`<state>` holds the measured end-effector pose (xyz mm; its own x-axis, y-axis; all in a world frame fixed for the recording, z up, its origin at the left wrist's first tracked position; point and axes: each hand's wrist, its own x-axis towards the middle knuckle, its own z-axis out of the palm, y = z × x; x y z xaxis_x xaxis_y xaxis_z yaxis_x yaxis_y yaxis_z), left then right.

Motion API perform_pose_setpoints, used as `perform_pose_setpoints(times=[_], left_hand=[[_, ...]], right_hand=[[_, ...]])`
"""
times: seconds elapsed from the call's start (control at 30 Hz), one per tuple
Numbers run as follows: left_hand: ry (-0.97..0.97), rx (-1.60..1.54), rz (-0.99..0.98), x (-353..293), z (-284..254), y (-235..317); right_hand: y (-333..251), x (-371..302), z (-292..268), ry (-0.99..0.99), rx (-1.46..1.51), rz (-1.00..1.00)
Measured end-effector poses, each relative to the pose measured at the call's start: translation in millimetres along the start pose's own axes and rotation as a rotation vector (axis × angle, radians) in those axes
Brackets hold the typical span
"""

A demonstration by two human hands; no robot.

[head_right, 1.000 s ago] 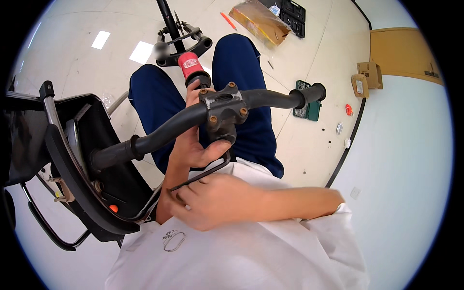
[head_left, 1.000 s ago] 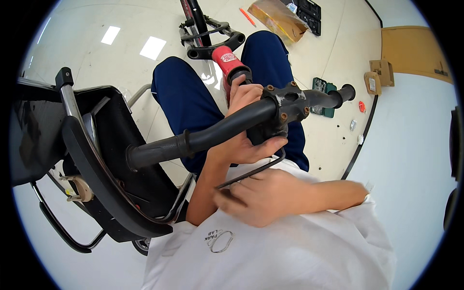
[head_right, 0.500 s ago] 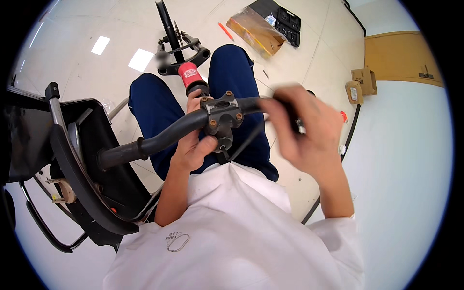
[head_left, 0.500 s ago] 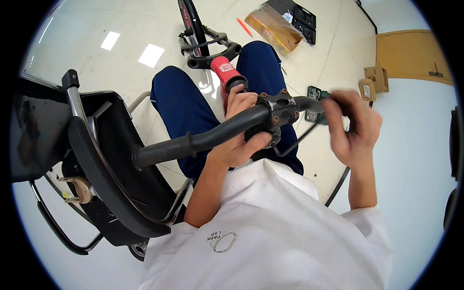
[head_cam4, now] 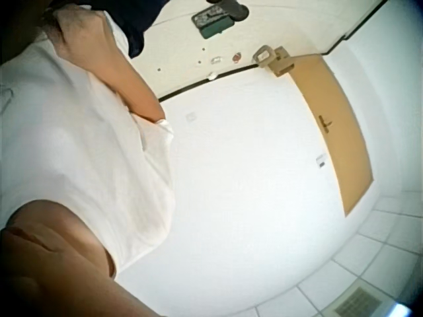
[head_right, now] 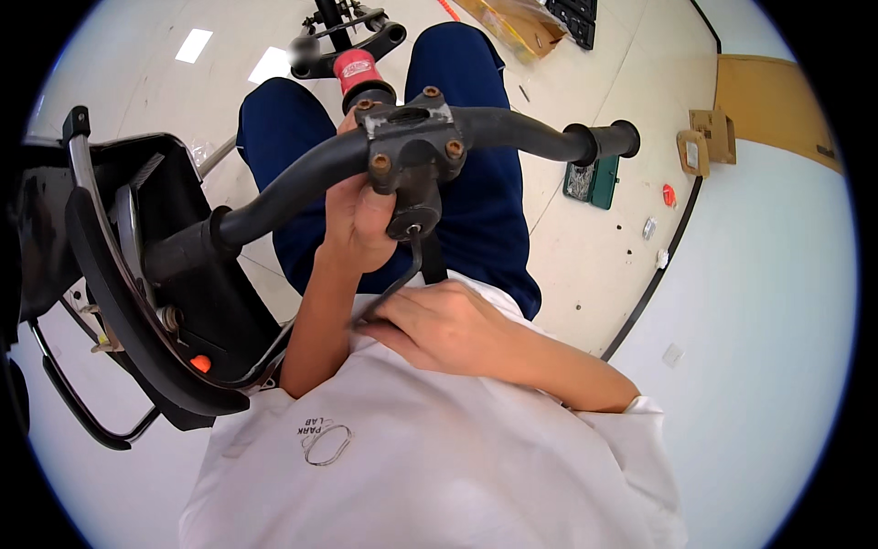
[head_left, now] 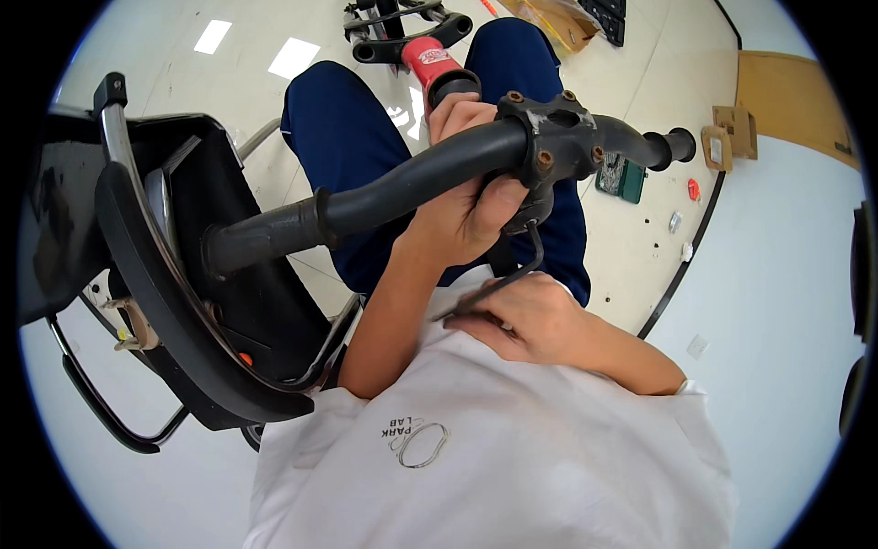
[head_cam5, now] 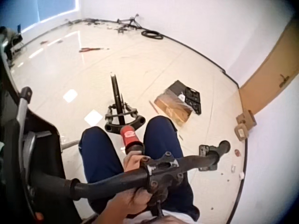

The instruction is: The person assembles a bicycle by attaching the front wheel to the fork and securing the handlebars. They use a wrench to tighten the wheel axle and an Allen key to fasten the handlebar bolts.

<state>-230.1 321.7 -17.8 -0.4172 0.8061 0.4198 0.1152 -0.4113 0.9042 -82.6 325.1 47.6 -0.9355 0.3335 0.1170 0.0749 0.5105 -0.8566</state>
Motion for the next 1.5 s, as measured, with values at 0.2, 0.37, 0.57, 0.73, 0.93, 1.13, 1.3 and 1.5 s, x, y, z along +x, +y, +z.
perform_pose_setpoints(times=[0.2,0.37,0.57,0.73,0.93,1.13,1.3,1.5], left_hand=[[0.051,0.019,-0.011,3.1,-3.6,2.3],[0.012,0.087,0.054,2.9,-6.4,-0.2],[0.063,0.075,0.068,4.0,3.1,-4.9],[0.019,0.066,0.063,5.0,5.6,-6.5],[0.015,0.126,0.029,3.4,9.6,-11.6],[0.101,0.132,0.06,8.9,14.9,-4.0],[0.129,0.27,0.14,11.0,25.2,-14.6],[-0.023,0.491,0.114,1.5,11.8,-23.0]], right_hand=[[-14.0,34.3,-5.4,0.089,-0.42,-0.175],[-59.7,38.2,-32.5,-0.072,-0.766,-0.152],[-57.6,104.6,-25.5,-0.387,-0.993,-0.561],[-34.2,89.9,-13.8,-0.669,-0.701,-0.587],[-36.0,99.5,-32.0,-0.729,-0.708,-0.618],[-24.8,94.5,-30.6,-0.866,-0.748,-0.705],[-26.9,102.1,-36.0,-0.832,-0.771,-0.709],[-53.7,128.0,-93.5,-0.379,-0.565,-0.298]])
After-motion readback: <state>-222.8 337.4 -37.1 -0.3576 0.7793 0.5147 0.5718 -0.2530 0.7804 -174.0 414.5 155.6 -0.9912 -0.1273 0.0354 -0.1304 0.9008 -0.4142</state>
